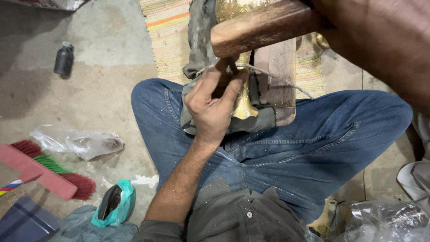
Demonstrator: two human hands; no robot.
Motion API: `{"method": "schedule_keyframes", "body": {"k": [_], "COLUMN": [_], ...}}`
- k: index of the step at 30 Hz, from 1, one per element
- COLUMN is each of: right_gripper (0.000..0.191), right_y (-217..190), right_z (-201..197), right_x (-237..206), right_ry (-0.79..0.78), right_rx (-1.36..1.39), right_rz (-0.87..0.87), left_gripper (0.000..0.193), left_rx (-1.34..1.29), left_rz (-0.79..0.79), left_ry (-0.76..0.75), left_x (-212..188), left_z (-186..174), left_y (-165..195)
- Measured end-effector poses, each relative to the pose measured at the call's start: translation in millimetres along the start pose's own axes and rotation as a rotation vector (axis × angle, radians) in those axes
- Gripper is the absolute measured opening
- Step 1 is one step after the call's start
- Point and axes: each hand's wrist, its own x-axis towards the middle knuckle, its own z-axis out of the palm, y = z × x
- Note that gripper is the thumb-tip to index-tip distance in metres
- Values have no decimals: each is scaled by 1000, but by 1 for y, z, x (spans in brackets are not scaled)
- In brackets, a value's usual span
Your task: The person sits cross-legged on the floor with an ornate brass vase held against a cloth-covered board on their lap. They hold a steel punch against the vase's surface and repeatedly strike it with a wooden mallet, repositioning the punch around the vase's neck and body to work the brass.
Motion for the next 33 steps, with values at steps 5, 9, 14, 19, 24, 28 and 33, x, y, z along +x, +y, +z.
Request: {"method": "schedule_keyframes", "body": {"k": [5,9,14,19,24,28,33], "right_gripper": [20,25,26,26,42,23,14], "right_y": [9,12,9,1,-6,-2,-3], "right_z": [12,16,10,1,-10,-15,-4], "right_x": [-4,-8,-10,-4,7,5,0], "right_ry": [-19,120,153,8,-14,157,55], "right_rx": [330,545,476,227,510,360,400], "right_rz": [7,-106,-33,42,51,-125,76], "left_gripper": [39,37,36,45,38,43,45], "left_rx": [68,3,-77,-31,-27,-3,-40], "left_rz": [43,-3,-20,-80,-37,-20,15], "left_ry": [12,3,-25,-7,-5,2,-8], "left_x": [-2,-4,-3,-2,-1,-3,-3], "left_z": [1,1,-1,-1,-1,-1,1], "left_y": [-3,-5,-6,-5,-3,-2,-6]}}
